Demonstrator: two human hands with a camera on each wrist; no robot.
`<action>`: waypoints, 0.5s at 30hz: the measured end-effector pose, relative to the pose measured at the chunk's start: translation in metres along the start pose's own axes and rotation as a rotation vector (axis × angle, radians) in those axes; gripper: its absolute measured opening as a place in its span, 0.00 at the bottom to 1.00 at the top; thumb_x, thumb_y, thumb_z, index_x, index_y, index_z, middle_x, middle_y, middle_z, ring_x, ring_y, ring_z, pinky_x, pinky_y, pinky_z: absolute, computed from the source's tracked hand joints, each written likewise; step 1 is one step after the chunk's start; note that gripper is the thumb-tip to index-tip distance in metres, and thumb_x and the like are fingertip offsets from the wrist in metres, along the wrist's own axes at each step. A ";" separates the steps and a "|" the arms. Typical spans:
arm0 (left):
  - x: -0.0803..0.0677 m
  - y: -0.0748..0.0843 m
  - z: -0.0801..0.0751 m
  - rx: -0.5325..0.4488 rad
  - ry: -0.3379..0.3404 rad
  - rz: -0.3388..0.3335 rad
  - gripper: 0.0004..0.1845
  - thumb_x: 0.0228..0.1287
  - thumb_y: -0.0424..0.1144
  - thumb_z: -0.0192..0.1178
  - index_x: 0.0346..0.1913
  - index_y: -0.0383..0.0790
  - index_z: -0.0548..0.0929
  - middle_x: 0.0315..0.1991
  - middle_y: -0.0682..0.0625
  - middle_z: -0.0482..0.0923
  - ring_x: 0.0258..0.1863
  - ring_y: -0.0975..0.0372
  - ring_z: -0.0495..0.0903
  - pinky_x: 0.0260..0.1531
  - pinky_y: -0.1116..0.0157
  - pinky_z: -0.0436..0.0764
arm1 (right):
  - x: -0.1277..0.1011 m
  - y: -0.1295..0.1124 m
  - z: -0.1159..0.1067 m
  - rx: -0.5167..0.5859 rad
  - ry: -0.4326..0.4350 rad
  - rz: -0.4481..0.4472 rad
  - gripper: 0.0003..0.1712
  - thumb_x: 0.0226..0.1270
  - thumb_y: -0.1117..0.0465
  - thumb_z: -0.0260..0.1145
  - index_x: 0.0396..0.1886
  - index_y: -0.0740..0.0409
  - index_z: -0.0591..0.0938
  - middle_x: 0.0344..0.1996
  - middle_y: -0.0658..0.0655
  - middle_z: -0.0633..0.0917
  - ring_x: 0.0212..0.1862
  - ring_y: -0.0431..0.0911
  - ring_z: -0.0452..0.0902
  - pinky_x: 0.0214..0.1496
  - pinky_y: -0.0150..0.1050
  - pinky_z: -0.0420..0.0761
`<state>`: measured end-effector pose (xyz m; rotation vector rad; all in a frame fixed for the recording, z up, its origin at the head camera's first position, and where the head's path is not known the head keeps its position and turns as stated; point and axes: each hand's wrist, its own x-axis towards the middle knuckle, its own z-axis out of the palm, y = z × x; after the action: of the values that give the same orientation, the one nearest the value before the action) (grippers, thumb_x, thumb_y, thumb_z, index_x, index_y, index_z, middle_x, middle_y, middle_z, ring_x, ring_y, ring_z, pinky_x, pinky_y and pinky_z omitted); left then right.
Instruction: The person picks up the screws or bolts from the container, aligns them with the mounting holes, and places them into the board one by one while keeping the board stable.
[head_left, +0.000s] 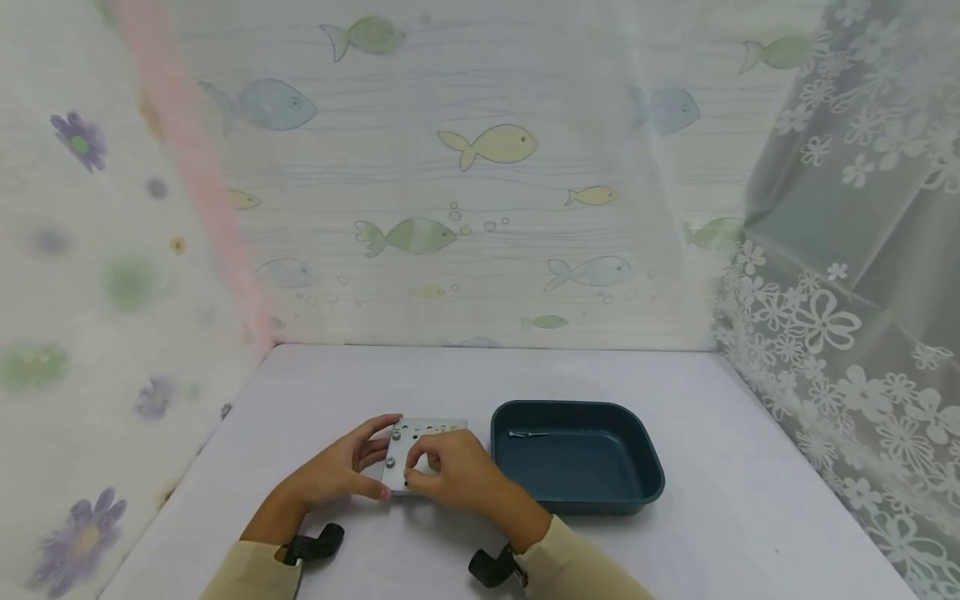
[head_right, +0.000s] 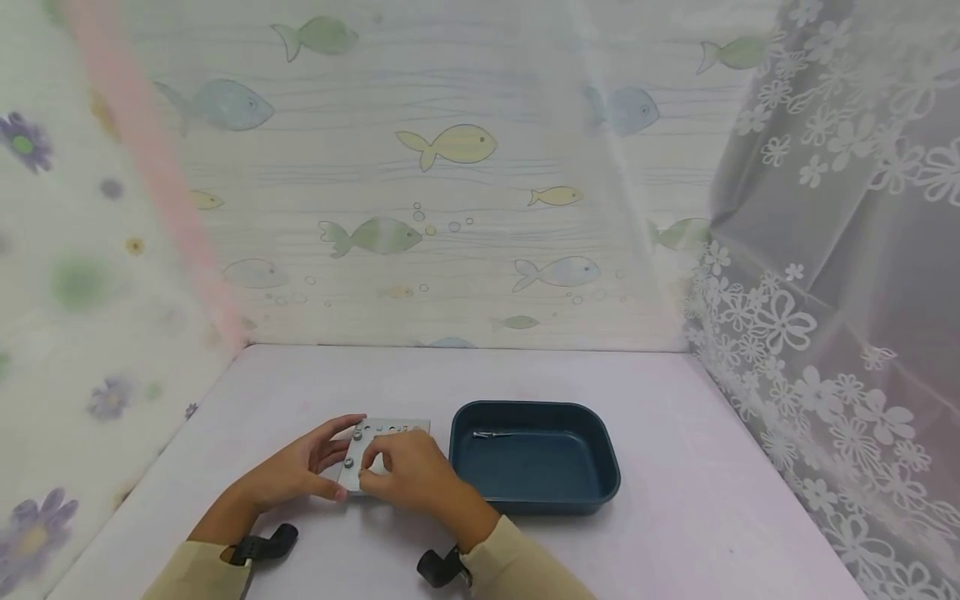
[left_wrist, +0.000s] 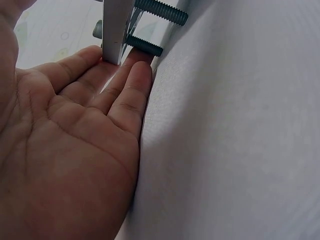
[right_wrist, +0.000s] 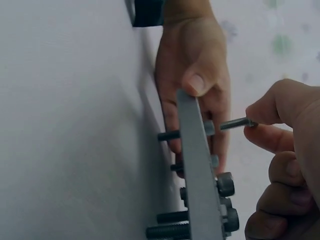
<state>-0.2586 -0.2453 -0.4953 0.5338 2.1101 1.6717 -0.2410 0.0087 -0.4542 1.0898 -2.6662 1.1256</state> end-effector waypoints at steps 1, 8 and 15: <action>0.000 0.000 0.000 0.000 -0.003 0.003 0.64 0.48 0.30 0.80 0.84 0.47 0.50 0.80 0.37 0.59 0.78 0.42 0.62 0.62 0.73 0.78 | 0.000 0.000 0.002 0.011 0.003 0.011 0.02 0.63 0.55 0.72 0.35 0.44 0.88 0.12 0.41 0.66 0.17 0.32 0.58 0.19 0.26 0.58; 0.000 0.000 0.001 -0.003 -0.012 0.007 0.64 0.48 0.30 0.80 0.84 0.47 0.49 0.79 0.37 0.61 0.78 0.44 0.64 0.62 0.75 0.77 | -0.002 0.000 0.009 0.032 0.024 0.035 0.02 0.64 0.55 0.71 0.35 0.45 0.89 0.12 0.41 0.67 0.16 0.32 0.59 0.18 0.27 0.59; -0.001 -0.001 0.000 0.006 -0.001 0.000 0.64 0.48 0.31 0.80 0.84 0.47 0.49 0.79 0.38 0.61 0.78 0.44 0.64 0.62 0.73 0.78 | -0.001 0.002 0.012 0.009 0.046 0.021 0.03 0.64 0.54 0.71 0.35 0.44 0.89 0.13 0.41 0.67 0.17 0.32 0.59 0.18 0.27 0.59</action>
<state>-0.2580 -0.2458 -0.4960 0.5368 2.1143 1.6655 -0.2393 0.0021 -0.4647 1.0265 -2.6462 1.1527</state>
